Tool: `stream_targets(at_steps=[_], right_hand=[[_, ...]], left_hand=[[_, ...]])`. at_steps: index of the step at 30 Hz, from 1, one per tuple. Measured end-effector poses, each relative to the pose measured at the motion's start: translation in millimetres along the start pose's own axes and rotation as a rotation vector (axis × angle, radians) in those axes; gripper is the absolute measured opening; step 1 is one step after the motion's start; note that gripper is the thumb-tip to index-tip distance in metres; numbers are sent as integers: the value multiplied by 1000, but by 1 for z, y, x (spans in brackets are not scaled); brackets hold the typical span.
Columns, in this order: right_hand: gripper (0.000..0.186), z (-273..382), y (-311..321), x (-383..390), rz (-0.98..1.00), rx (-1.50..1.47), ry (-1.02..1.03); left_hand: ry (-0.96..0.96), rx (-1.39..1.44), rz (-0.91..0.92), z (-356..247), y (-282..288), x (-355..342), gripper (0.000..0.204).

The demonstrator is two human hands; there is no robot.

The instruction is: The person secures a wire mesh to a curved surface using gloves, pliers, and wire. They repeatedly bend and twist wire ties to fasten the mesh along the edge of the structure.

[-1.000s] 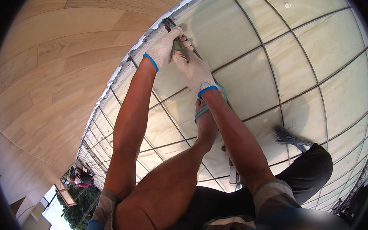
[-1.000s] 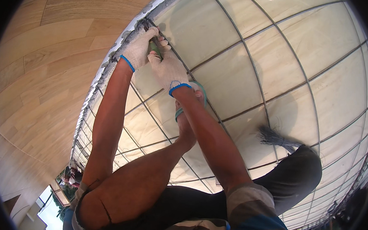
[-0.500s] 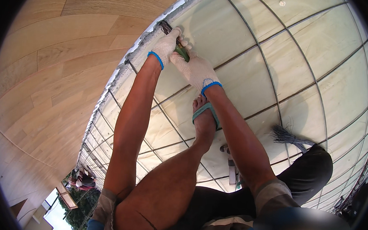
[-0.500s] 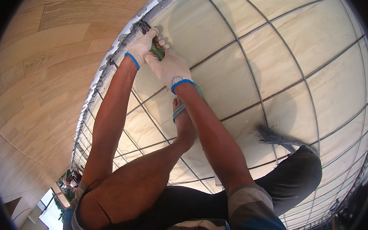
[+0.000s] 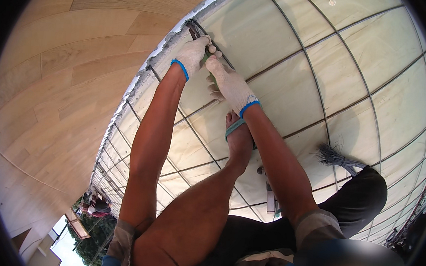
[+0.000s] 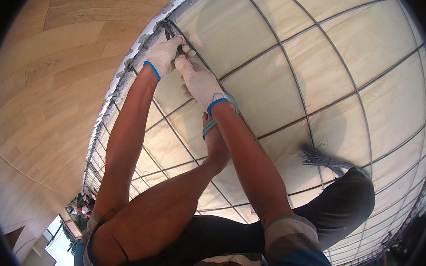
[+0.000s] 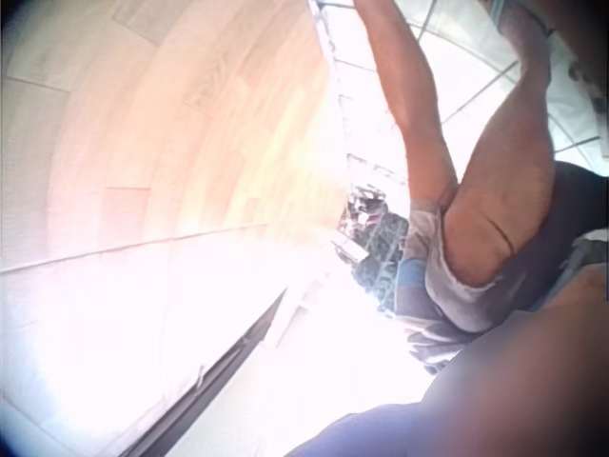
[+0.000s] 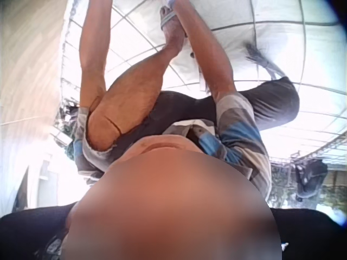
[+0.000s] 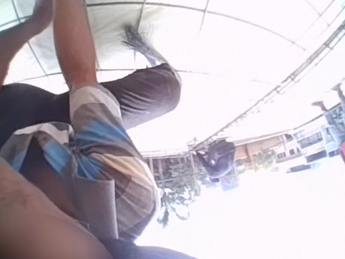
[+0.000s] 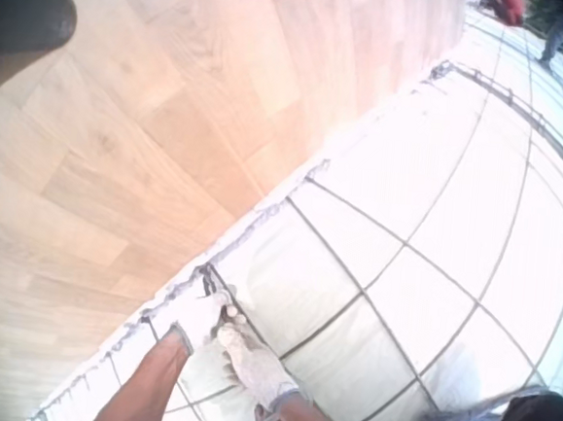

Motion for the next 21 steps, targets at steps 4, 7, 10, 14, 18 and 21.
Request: stream_targets(at_steps=[4,7,10,14,18,21], right_hand=[[61,4,-10,-4,-155,487,261],[61,-6,-11,-1,254,-568,-125],[54,-17,-19,-3,379,-1253,-86],[51,-27,-17,0,366,-1001,-223],[60,2,-10,11,122,-492,-180],[69,5,-8,11,79,-169,-107]], left_hand=[[-45,-31,61,-3,4,4,23],[-36,-12,68,0,14,17,29],[23,-107,112,-8,8,24,33],[83,-146,44,-4,7,16,30],[-4,-265,-111,1,11,5,31],[18,-96,-87,9,6,10,33]])
Point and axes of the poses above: each hand's wrist, its own x-axis away from the middle knuckle, its own y-axis out of the back of the hand, z = x × y, the point moved 2 cm from there along -x, towards the middle knuckle, and after that the axes turned 10 degrees about -x, right-handed, at the moved point
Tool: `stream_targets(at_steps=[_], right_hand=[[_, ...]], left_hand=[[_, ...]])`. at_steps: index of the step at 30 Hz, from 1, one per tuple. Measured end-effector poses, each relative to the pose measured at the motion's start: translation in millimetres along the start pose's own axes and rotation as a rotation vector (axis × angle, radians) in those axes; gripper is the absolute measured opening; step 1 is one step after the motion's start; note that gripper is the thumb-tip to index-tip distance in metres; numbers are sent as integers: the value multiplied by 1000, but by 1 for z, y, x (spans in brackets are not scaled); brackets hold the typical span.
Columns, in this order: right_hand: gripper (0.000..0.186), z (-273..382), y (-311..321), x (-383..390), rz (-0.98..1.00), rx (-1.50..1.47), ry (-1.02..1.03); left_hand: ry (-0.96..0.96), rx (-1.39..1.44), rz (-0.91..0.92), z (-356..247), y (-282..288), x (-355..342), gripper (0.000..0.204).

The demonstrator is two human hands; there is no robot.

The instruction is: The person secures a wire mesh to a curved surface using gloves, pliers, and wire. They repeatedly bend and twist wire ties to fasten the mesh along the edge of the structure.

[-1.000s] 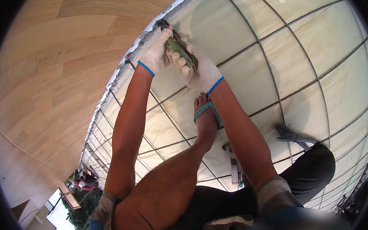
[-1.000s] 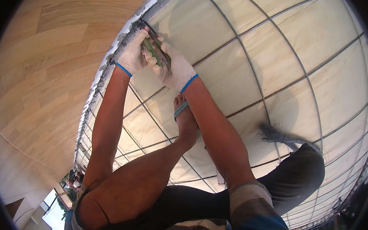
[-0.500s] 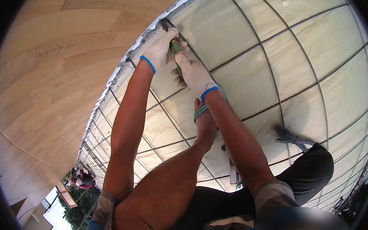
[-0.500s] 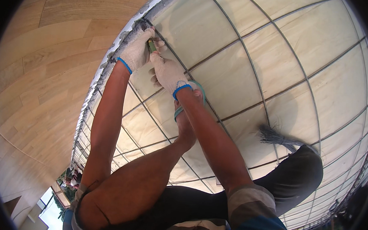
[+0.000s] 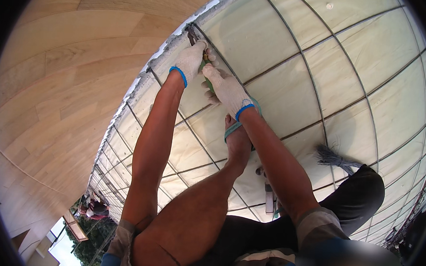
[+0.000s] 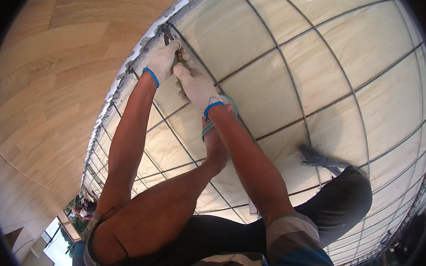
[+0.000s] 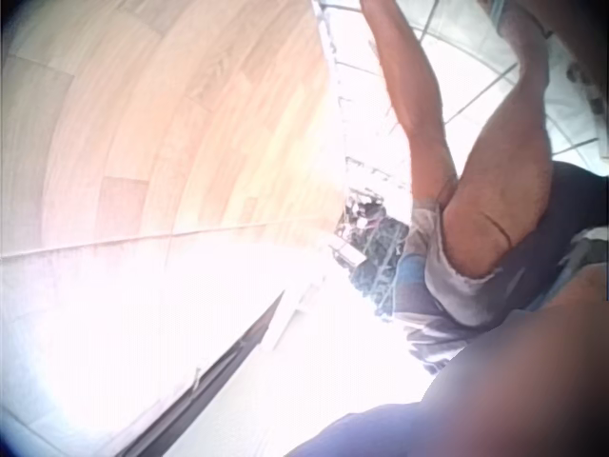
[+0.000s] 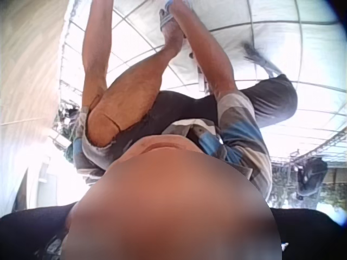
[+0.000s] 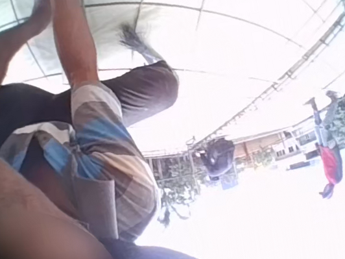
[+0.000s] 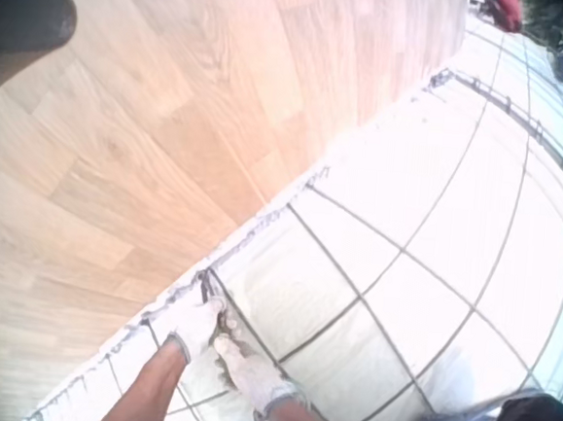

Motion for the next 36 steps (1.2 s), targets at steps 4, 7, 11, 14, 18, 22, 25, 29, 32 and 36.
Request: stream_targets(at_steps=[4,7,11,14,18,22,25,29,32,36], right_hand=[[72,-19,6,-2,38,263,-5],[70,-19,13,8,159,499,64],[73,-1,6,8,140,878,23],[61,-13,-8,-16,26,891,334],[51,-16,-28,-48,26,600,696],[56,-25,-60,-68,339,390,507],[60,-49,-89,-68,507,-97,142],[57,-88,-108,-71,572,-288,-226],[53,-112,-119,-63,564,-365,-316],[50,-135,-129,-62,561,-575,-339]], left_hand=[[-8,34,8,16,5,20,18],[43,123,27,39,11,51,22],[21,305,67,84,31,76,25],[-36,366,109,114,54,90,33],[-48,248,122,121,57,121,32],[2,311,191,130,63,152,37],[27,341,294,133,68,175,44],[4,297,249,154,76,191,43],[15,298,147,180,86,198,36],[34,291,26,211,98,199,22]])
Point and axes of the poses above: each hand's wrist, its own x-axis away from the middle knuckle, its own y-axis out of the back of the hand, z = x × y, the point moved 2 cm from there along -x, towards the middle knuckle, and after that the axes turned 10 degrees about -x, right-handed, at the moved point
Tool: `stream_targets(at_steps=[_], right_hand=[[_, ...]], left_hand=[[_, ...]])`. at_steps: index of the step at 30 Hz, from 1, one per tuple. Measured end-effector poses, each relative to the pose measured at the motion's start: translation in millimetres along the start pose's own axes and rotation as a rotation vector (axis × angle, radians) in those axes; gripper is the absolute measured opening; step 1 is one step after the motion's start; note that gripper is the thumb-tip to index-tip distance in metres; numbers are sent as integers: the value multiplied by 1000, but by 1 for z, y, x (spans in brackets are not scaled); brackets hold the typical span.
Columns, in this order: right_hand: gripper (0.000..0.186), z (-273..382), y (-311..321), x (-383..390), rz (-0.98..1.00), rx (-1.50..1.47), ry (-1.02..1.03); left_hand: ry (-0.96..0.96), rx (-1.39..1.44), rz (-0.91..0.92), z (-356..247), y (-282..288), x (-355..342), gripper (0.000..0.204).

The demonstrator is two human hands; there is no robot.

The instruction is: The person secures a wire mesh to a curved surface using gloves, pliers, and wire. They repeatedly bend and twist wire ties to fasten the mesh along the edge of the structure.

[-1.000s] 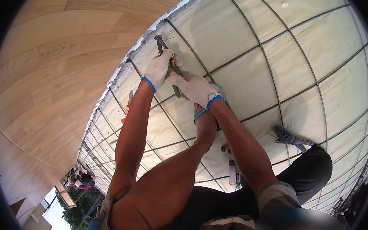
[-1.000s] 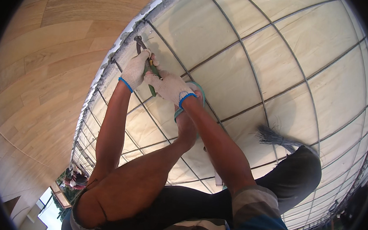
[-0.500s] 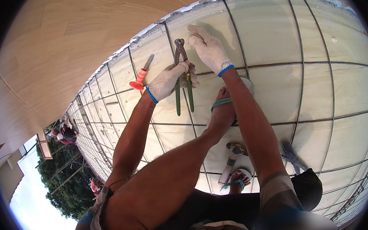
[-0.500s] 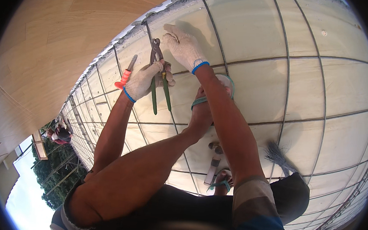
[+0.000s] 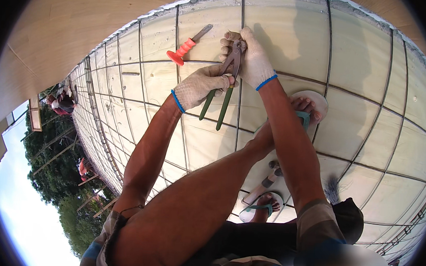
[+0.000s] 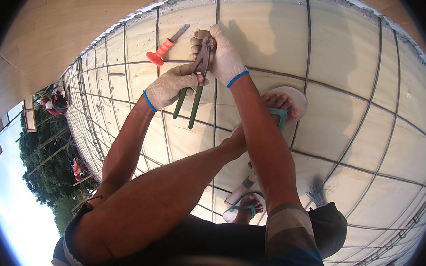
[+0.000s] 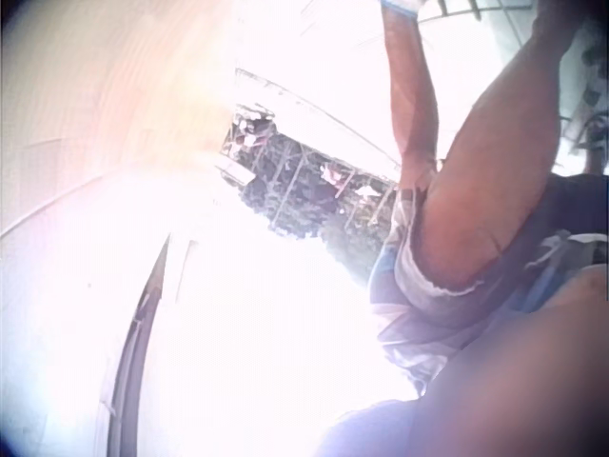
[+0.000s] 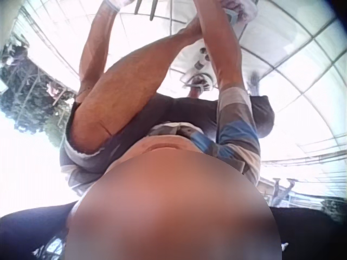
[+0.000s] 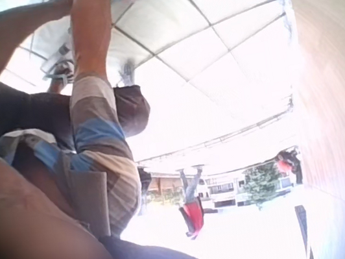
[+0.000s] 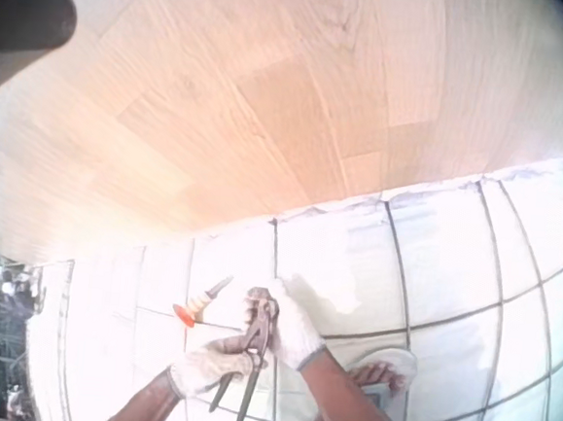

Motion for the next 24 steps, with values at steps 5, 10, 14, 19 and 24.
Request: stream_targets(at_steps=[5,10,14,19,24], right_hand=[[47,-26,1,-4,-42,-62,-22],[45,-42,-4,-3,-61,22,-42],[46,-53,-2,-7,-89,-6,-31],[44,-58,8,-12,-45,-90,-37],[42,-52,-2,-8,-174,-129,9]], left_hand=[[66,140,-46,21,17,8,17],[99,423,43,35,27,18,20],[153,418,57,30,26,20,16],[132,420,23,28,16,18,13],[-45,581,249,50,30,21,23]])
Point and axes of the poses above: each hand's wrist, its own x-axis away from the middle knuckle, its own y-axis out of the back of the hand, z = x × y, the point moved 2 cm from there along -x, towards the middle knuckle, and after that the axes turned 10 degrees about -x, right-handed, at the moved point
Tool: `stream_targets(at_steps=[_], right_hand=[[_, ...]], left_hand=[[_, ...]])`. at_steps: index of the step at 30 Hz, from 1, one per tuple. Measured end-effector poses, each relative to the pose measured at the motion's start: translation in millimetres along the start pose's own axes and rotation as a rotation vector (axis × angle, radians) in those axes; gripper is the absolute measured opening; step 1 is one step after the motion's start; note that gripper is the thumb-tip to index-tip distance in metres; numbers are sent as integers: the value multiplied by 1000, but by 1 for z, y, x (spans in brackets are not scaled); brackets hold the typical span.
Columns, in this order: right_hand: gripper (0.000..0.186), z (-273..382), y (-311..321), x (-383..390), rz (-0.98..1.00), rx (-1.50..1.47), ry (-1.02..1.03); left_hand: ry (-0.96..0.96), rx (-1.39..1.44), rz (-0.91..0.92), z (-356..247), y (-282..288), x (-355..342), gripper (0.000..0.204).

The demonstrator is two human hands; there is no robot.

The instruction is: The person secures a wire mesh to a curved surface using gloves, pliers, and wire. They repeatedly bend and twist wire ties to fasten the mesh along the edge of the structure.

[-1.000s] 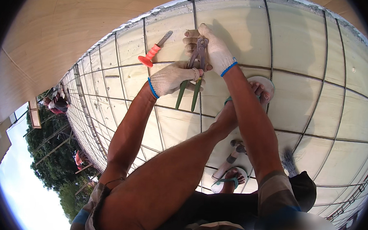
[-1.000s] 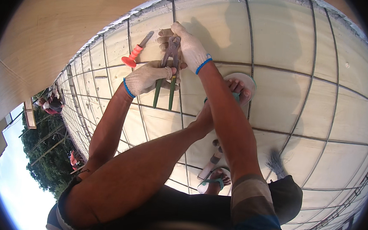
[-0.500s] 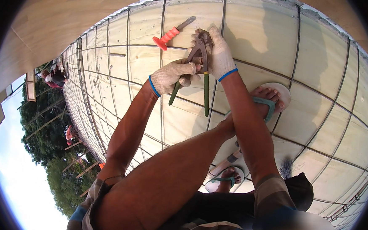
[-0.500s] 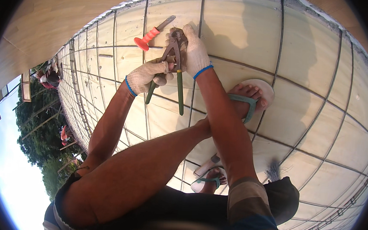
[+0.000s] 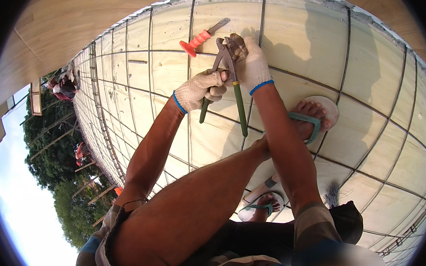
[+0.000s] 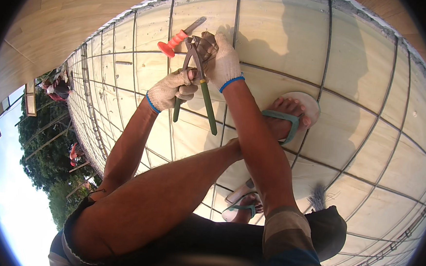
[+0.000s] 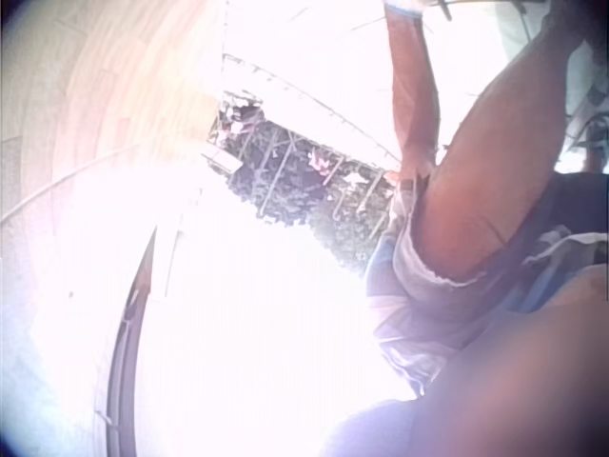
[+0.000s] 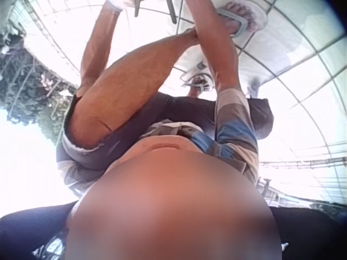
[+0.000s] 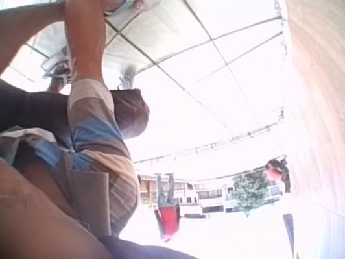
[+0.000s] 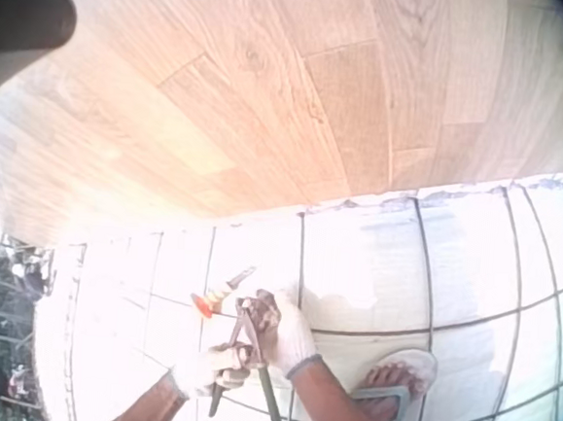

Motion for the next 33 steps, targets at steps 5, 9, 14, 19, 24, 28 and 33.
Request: stream_targets(at_steps=[5,9,14,19,24,28,33], right_hand=[[39,15,-5,9,112,-84,-17],[42,65,-19,16,163,-88,202],[38,66,-41,24,12,89,444],[40,-63,-116,26,34,605,365],[40,-114,-165,69,858,1464,332],[41,-68,-126,70,836,1605,423],[45,41,-90,69,510,1663,553]], left_hand=[[-94,8,-12,0,7,13,31],[-27,-120,-55,13,13,14,29],[29,-133,-162,36,29,26,29],[16,-122,-195,50,37,25,16],[-113,-474,-251,50,19,12,18],[27,-109,-197,59,28,31,24],[14,-312,-195,28,3,7,15]])
Point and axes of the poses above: each hand's wrist, its own x-axis away from the middle knuckle, its own y-axis out of the back of the hand, z = x × y, the point moved 2 cm from there along -x, towards the middle knuckle, and after that the axes turned 10 degrees about -x, right-handed, at the moved point
